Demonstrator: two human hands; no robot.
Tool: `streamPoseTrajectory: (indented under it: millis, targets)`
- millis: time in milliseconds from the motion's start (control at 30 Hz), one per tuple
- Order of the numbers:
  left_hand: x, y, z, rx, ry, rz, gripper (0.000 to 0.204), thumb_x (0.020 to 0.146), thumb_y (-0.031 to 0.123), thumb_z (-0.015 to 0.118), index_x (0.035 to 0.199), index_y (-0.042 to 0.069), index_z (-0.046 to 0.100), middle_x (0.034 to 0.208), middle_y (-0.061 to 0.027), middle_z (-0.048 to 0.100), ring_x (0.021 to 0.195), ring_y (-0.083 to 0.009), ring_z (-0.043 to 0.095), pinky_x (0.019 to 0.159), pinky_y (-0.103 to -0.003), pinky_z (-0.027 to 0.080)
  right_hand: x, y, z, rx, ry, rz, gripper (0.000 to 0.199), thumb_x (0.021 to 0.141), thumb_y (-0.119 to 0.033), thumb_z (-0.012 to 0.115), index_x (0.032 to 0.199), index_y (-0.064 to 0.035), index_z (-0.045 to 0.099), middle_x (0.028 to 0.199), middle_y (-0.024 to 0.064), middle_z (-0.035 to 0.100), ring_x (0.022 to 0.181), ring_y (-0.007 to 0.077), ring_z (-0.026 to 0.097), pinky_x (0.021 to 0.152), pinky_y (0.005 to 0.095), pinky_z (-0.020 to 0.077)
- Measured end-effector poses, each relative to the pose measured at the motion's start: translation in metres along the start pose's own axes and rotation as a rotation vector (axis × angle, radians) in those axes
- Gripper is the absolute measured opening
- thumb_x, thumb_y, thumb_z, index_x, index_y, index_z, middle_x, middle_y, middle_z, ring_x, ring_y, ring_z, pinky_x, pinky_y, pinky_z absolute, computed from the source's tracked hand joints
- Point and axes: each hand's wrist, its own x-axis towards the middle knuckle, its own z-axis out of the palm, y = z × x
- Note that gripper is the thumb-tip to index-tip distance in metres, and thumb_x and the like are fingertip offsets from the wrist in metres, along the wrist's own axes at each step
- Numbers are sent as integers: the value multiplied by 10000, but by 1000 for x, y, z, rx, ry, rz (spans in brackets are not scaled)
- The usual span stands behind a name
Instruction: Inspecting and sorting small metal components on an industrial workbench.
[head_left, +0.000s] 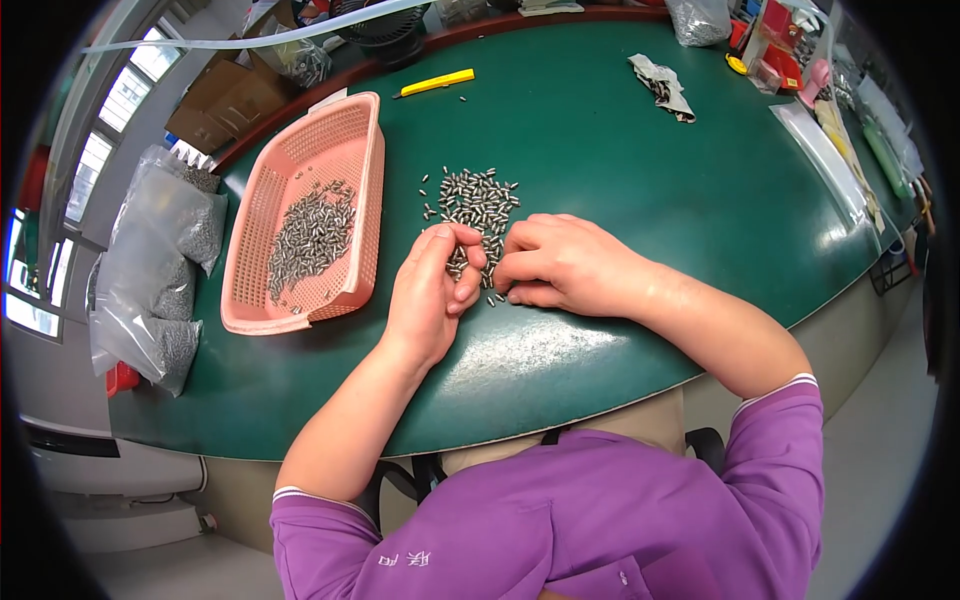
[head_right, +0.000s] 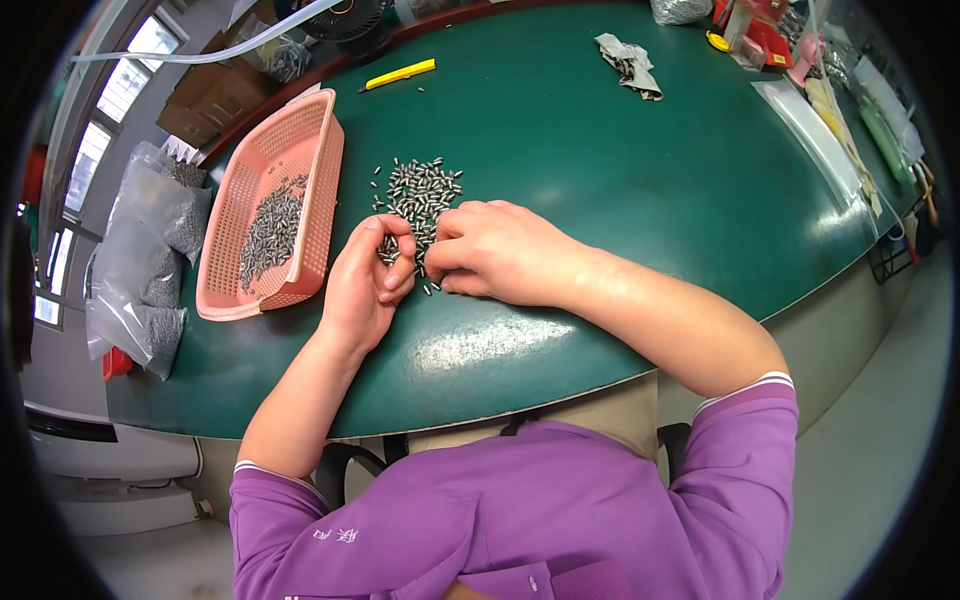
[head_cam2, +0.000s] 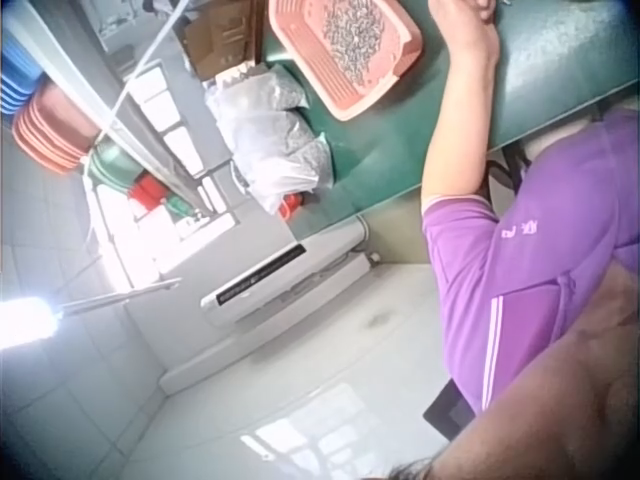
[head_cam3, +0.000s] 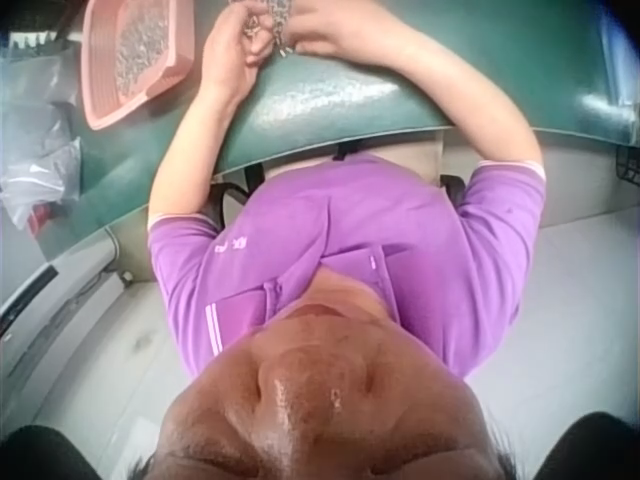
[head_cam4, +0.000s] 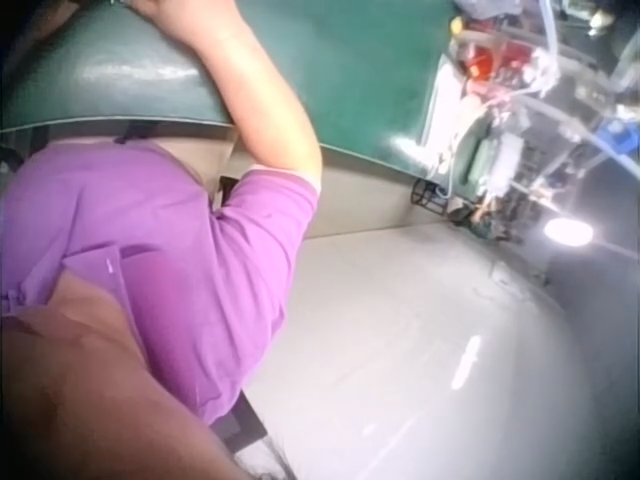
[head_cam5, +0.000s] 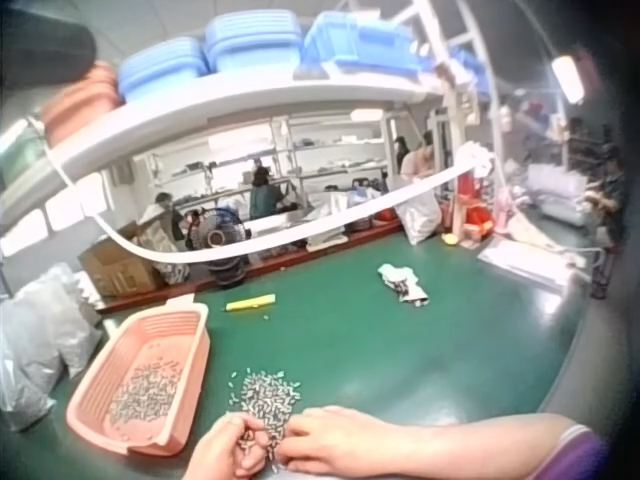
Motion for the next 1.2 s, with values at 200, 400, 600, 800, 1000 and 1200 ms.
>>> streamPoseTrajectory:
  millis: [200, 400, 600, 800, 1000, 1200]
  targets:
    - [-3, 2, 6, 123, 9, -17, 138, 965, 174, 447, 988, 55, 512, 797, -32, 522, 509, -50, 359, 424, -180, 268, 2, 1, 1, -42, 74, 68, 85, 808, -142, 646, 865, -100, 599, 848, 48, 549, 852, 250, 552, 776, 370, 452]
    - [-6, 0, 7, 133, -161, -125, 166, 915, 113, 562, 1052, 58, 486, 800, -29, 532, 527, -35, 367, 446, -182, 264, 5, 1, -6, 231, 275, 67, 82, 814, -60, 642, 890, -63, 612, 864, 53, 582, 830, 213, 570, 723, 318, 471]
    - [-6, 0, 6, 76, -194, -120, 110, 934, 118, 529, 1021, 59, 499, 793, -35, 538, 527, -42, 376, 440, -176, 269, 6, -1, -6, 313, 297, 119, 92, 807, -56, 649, 893, -56, 616, 861, 57, 590, 822, 206, 576, 714, 310, 475]
    - [-5, 4, 6, 85, -165, -96, 160, 972, 183, 411, 954, 46, 494, 803, -60, 518, 499, -72, 345, 429, -191, 266, 1, 7, -5, 165, 155, 124, 142, 786, -88, 672, 915, -69, 616, 875, 63, 588, 836, 238, 577, 734, 345, 480]
    - [-4, 3, 5, 93, -111, -46, 228, 977, 220, 374, 942, 35, 503, 781, -71, 516, 492, -86, 342, 425, -208, 271, -1, 5, 0, 121, 27, 90, 130, 779, -176, 666, 898, -126, 648, 885, 51, 577, 898, 259, 562, 784, 386, 469]
    - [-3, 2, 3, 99, -93, -30, 242, 979, 233, 372, 955, 35, 509, 791, -66, 520, 508, -88, 357, 436, -206, 278, 0, 3, -1, 18, -32, -25, 105, 773, -196, 670, 861, -145, 644, 867, 30, 560, 874, 238, 553, 770, 378, 463]
